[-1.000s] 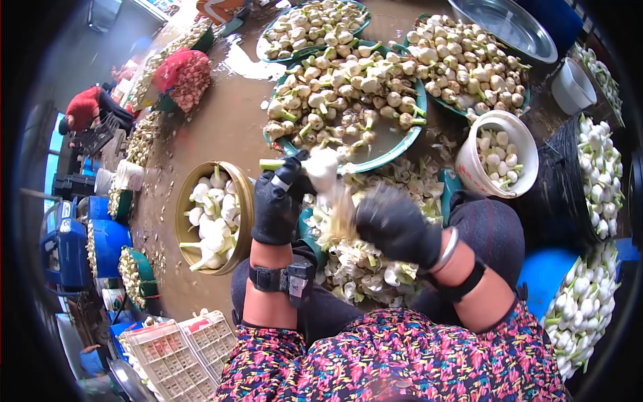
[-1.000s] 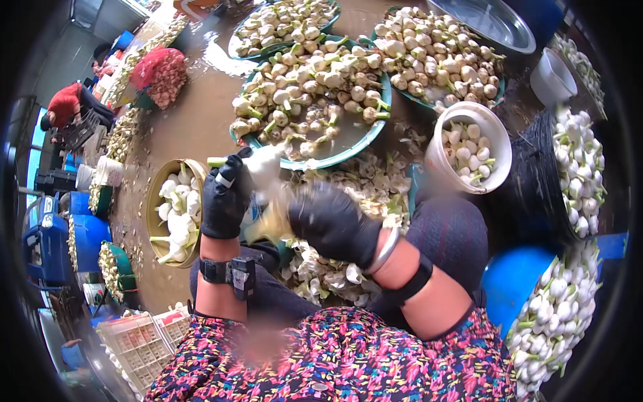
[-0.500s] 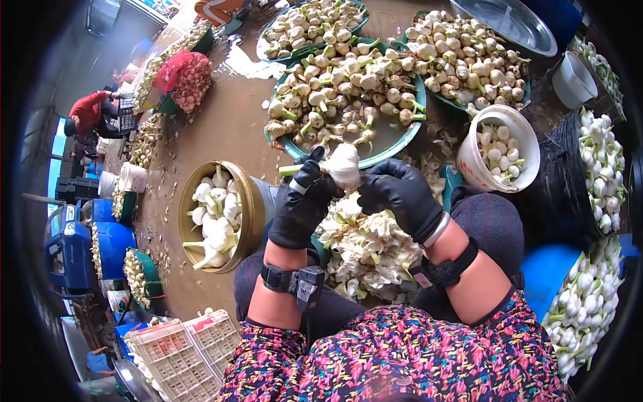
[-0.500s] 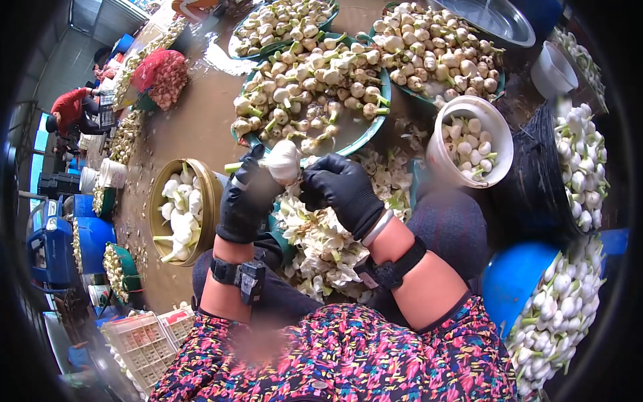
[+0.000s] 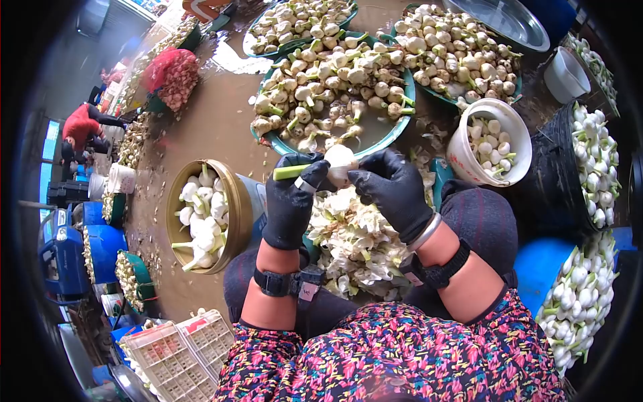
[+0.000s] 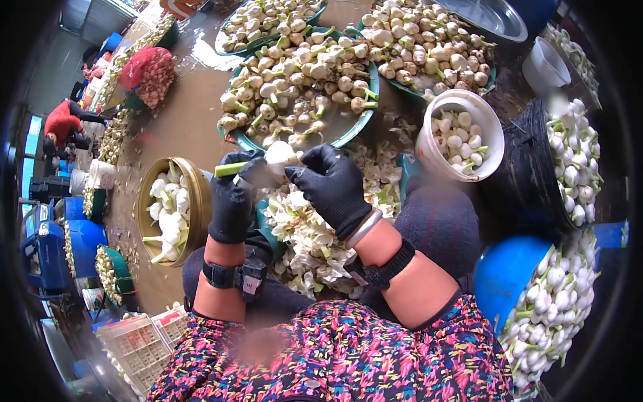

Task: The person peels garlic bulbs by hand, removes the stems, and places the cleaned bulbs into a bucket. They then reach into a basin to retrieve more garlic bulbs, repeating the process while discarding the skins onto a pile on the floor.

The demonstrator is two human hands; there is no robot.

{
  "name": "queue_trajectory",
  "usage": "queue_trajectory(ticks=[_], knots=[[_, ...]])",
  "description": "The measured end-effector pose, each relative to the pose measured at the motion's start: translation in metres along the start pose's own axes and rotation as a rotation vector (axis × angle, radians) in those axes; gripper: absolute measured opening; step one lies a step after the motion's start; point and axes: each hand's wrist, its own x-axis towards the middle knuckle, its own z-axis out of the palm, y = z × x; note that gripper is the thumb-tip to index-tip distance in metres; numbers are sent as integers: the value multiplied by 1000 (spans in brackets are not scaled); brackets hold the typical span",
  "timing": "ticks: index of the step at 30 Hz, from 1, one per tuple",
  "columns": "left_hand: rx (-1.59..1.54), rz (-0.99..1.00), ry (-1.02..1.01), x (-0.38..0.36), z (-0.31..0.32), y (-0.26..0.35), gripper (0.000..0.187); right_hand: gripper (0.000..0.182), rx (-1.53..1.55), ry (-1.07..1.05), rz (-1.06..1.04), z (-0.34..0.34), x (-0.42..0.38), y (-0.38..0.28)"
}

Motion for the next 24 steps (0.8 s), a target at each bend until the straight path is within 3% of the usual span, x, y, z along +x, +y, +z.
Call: queue_trajectory(ticks=[3, 7, 9, 14, 16, 17, 20, 21, 23, 24], knots=[[-105, -53, 65, -1, 7, 0, 15, 15, 135, 19, 154, 1, -2, -9], [140, 113, -12, -4, 10, 3, 16, 10, 97, 9, 191, -1, 0, -13], [344, 208, -62, -5, 14, 7, 15, 10, 63, 17, 160, -2, 2, -1], [454, 328, -101, -13, 20, 3, 17, 11, -187, 137, -7, -8, 13, 16], [-170, -129, -26, -17, 19, 2, 17, 11, -246, 141, -25, -11, 14, 15], [-168, -122, -21, -17, 17, -2, 17, 11, -262, 154, 33, -12, 15, 13], [388, 91, -67, -13, 12, 5, 24, 11, -468, 177, 52, -23, 21, 27], [392, 96, -59, -12, 12, 4, 24, 9, -599, 182, 7, -22, 20, 28], [-998, -544, 156, -8, 8, 2, 28, 14, -924, 142, 18, -18, 13, 31], [-1028, -552, 108, -6, 3, 5, 32, 15, -941, 111, 87, -13, 8, 25]])
